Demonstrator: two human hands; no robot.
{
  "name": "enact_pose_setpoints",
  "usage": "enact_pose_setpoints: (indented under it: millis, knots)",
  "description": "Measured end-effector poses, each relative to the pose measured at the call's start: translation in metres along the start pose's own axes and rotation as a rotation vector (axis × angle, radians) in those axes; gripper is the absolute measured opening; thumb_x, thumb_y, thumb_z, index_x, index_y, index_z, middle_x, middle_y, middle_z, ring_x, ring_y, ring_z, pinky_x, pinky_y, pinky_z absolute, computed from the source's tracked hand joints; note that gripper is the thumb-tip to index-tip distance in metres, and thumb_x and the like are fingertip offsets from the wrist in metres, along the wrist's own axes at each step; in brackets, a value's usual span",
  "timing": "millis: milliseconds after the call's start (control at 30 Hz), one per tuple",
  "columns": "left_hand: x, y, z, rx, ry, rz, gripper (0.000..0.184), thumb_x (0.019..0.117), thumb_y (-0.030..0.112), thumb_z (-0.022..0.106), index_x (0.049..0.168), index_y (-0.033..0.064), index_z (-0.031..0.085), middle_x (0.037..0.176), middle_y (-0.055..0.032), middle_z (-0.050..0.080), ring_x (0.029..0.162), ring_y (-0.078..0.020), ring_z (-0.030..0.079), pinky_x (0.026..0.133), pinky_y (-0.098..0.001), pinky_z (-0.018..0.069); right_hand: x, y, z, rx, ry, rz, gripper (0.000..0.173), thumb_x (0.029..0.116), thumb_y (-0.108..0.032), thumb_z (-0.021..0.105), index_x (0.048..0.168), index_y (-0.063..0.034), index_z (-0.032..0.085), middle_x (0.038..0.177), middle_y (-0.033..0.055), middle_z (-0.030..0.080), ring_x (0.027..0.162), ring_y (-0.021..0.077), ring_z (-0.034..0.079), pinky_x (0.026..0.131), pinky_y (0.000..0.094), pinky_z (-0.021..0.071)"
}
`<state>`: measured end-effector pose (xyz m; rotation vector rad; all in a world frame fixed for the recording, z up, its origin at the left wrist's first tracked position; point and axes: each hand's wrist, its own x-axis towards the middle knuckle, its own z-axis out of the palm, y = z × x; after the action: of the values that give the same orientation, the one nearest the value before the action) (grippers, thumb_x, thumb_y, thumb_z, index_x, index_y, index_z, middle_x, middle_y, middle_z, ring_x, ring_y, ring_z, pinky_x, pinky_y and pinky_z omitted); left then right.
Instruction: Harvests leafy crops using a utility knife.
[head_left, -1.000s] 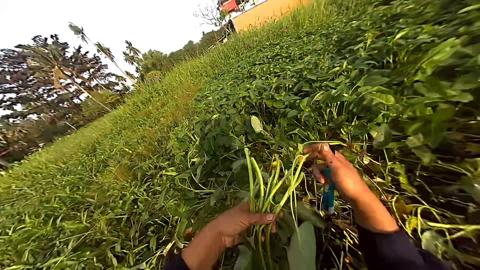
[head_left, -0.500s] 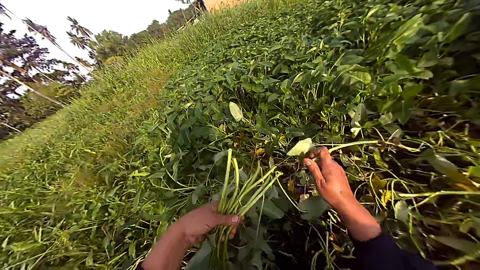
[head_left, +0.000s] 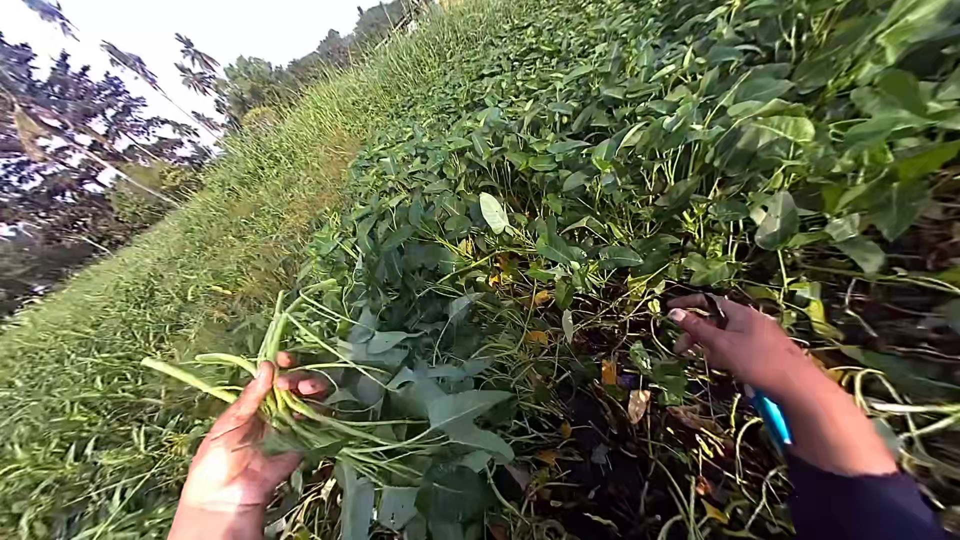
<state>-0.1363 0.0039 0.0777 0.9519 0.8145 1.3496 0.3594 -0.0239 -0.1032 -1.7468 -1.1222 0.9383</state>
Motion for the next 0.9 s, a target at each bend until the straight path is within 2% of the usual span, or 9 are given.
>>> enact_pose_setpoints:
  millis: [67, 167, 267, 367, 500, 600, 733, 833, 900]
  knots:
    - [-0.006, 0.014, 0.005, -0.006, -0.06, 0.036, 0.024, 0.1054, 0.029, 0.052, 0.1, 0.0154, 0.071, 0.08, -0.0012, 0.069, 0.07, -0.0092, 0.07, 0.063, -0.0221, 0.06, 0.022, -0.017, 0.07, 0.056, -0.209, -0.017, 0.033, 0.1072, -0.037, 0.055, 0.128, -0.0129, 0.064, 0.092, 0.0092, 0.073, 0.063, 0.019, 0.061, 0.061, 0.0405, 0.0515]
    - [-0.007, 0.026, 0.016, 0.057, -0.222, 0.014, 0.02, 0.1015, 0.031, 0.06, 0.108, 0.0143, 0.071, 0.081, -0.0004, 0.068, 0.071, -0.0084, 0.069, 0.064, -0.0221, 0.0599, 0.05, -0.022, 0.162, -0.021, -0.415, 0.13, 0.065, 0.1042, -0.053, 0.053, 0.158, -0.0179, 0.039, 0.122, 0.0252, 0.066, 0.088, 0.0367, 0.07, 0.079, 0.0539, 0.0584]
    - [-0.01, 0.016, 0.041, 0.224, -0.103, -0.034, 0.016, 0.099, 0.032, 0.065, 0.104, 0.0175, 0.069, 0.075, 0.0007, 0.066, 0.065, -0.0075, 0.067, 0.059, -0.022, 0.0595, 0.054, 0.001, 0.216, -0.018, -0.523, 0.228, 0.073, 0.1044, -0.055, 0.051, 0.159, -0.0096, 0.034, 0.134, 0.029, 0.058, 0.1, 0.042, 0.07, 0.085, 0.057, 0.0584]
    - [-0.003, 0.008, 0.041, 0.36, 0.009, -0.04, 0.018, 0.1042, 0.028, 0.051, 0.106, 0.0153, 0.064, 0.075, 0.0003, 0.064, 0.064, -0.0084, 0.066, 0.058, -0.023, 0.0593, 0.044, 0.012, 0.202, 0.072, -0.593, 0.174, 0.059, 0.1083, -0.046, 0.048, 0.15, -0.0041, 0.046, 0.13, 0.0259, 0.06, 0.092, 0.0366, 0.07, 0.08, 0.053, 0.0595]
    - [0.003, 0.002, 0.015, 0.448, 0.116, 0.001, 0.023, 0.1067, 0.021, 0.04, 0.108, 0.0128, 0.062, 0.074, 0.0007, 0.064, 0.064, -0.008, 0.065, 0.058, -0.0227, 0.0583, 0.024, 0.026, 0.125, 0.001, -0.545, 0.14, 0.045, 0.1092, -0.042, 0.048, 0.136, -0.0077, 0.057, 0.102, 0.0132, 0.065, 0.065, 0.0185, 0.06, 0.061, 0.0377, 0.0538]
    - [0.008, 0.002, 0.013, 0.505, 0.248, 0.065, 0.024, 0.1083, 0.018, 0.038, 0.109, 0.0099, 0.061, 0.072, 0.0002, 0.064, 0.059, -0.0075, 0.064, 0.053, -0.021, 0.0565, 0.018, -0.002, 0.085, -0.172, -0.359, 0.022, 0.047, 0.1051, -0.041, 0.057, 0.147, -0.0196, 0.055, 0.12, 0.0182, 0.069, 0.099, 0.0345, 0.069, 0.089, 0.0599, 0.053]
    - [0.012, 0.002, 0.026, 0.482, 0.291, 0.149, 0.026, 0.1097, 0.019, 0.038, 0.108, 0.0094, 0.062, 0.072, 0.0002, 0.063, 0.058, -0.0058, 0.063, 0.052, -0.0194, 0.056, 0.037, -0.051, 0.134, 0.264, -0.216, -0.024, 0.028, 0.1089, -0.027, 0.052, 0.13, -0.0135, 0.065, 0.089, 0.0032, 0.073, 0.053, 0.0104, 0.055, 0.05, 0.0287, 0.0466]
    - [0.006, 0.009, 0.034, 0.479, 0.343, 0.191, 0.026, 0.1105, 0.019, 0.038, 0.109, 0.0094, 0.062, 0.073, 0.0007, 0.063, 0.058, -0.0051, 0.063, 0.051, -0.0192, 0.0557, 0.071, -0.057, 0.207, 0.526, -0.42, 0.33, 0.042, 0.1128, -0.034, 0.04, 0.142, -0.0048, 0.048, 0.105, 0.0115, 0.067, 0.056, 0.0096, 0.054, 0.049, 0.0229, 0.0422]
    - [-0.003, 0.017, 0.036, 0.489, 0.394, 0.24, 0.026, 0.111, 0.019, 0.038, 0.109, 0.0085, 0.062, 0.073, 0.0003, 0.065, 0.059, -0.0055, 0.064, 0.052, -0.0195, 0.0566, 0.087, -0.042, 0.254, 0.702, -0.381, 0.555, 0.048, 0.1127, -0.036, 0.039, 0.147, -0.0027, 0.042, 0.1, 0.0141, 0.057, 0.058, 0.0132, 0.054, 0.051, 0.0258, 0.0472]
